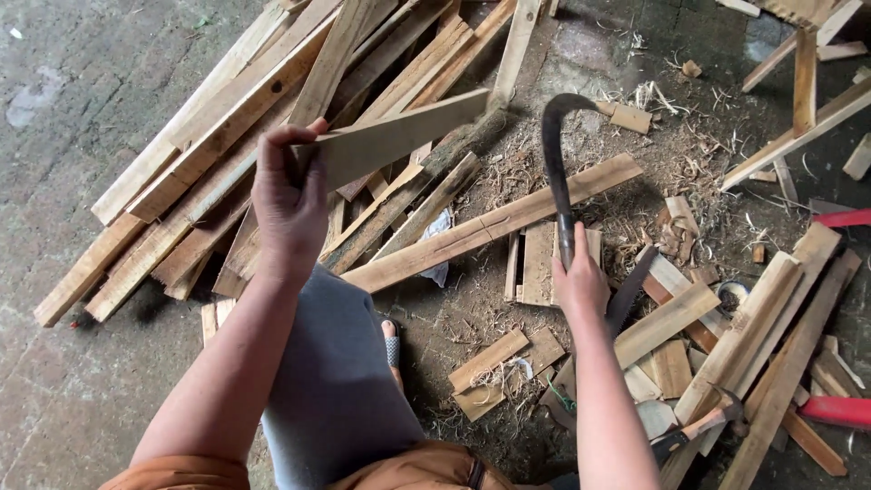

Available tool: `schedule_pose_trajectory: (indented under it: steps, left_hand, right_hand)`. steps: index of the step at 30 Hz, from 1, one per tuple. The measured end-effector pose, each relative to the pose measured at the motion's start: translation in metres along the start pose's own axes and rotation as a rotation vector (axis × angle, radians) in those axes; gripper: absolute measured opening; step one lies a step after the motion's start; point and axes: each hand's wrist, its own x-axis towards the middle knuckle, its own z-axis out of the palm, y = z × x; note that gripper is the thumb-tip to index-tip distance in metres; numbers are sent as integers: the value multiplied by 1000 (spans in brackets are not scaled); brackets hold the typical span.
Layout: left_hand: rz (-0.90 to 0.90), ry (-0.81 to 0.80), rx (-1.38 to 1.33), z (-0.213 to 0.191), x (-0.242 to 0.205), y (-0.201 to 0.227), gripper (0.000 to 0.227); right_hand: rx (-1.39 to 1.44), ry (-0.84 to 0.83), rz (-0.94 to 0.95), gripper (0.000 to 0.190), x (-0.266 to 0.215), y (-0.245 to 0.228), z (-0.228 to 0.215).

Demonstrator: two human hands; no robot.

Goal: The person is shaping and finishing a wooden plank by first shaving it with a billhook and then sanding the surfaces to a smooth finish.

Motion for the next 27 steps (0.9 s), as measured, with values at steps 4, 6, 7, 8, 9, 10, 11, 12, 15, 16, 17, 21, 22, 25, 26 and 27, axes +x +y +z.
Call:
schedule_pose_trajectory:
  steps: [4,6,7,8,9,10,11,12,15,16,17,21,22,25,26,27]
  left_hand:
    - [62,17,44,0,5,-8,19]
    - [-35,43,-106,1,7,-9,16]
    - [-34,39,-111,1,10,-13,16]
    - [-66,60,-152,0,10,-16,13]
    - [-97,80,-193,-2,10,-19,13]
    - [-97,76,-195,0,9,-19,13]
    - [-173,98,-239,1,8,-19,14]
    - [-244,120,-283,3,9,-18,17]
    - [-315,126,-339,6,7,-22,18]
    - [-316,125,-340,7,7,-21,18]
    - [-312,115,-344,8,7,-21,17]
    - [-277,94,-352,12,6,-22,18]
    - [-273,96,-355,15,6,-19,18]
    - [-213,86,-308,19,6,-13,14]
    - [-193,79,-285,19,6,-11,14]
    - [-173,71,-262,20,5,-10,14]
  right_hand:
    - [56,12,67,67,-19,19,14]
    - [181,-22,177,65,-18,45,32]
    - [182,-17,181,65,-23,43,31]
    - [436,-59,102,59,-30,42,31]
    - [690,-99,21,54,-36,41,31]
    - [692,-96,24,54,-38,41,36]
    - [813,-110,-28,53,-40,41,41]
    - [935,-121,-85,51,-41,40,47]
    - [1089,-179,-94,44,-44,35,47]
    - [1088,-177,-93,44,-44,32,43]
    - [1153,-180,-82,39,-44,30,39]
    - [1202,-177,-122,32,-34,21,30]
    - [1202,-175,-126,32,-33,18,29]
    - [1247,-190,-125,27,-29,13,30]
    - [1215,-201,-123,26,-26,16,35]
    - [1183,-213,-121,24,-23,20,39]
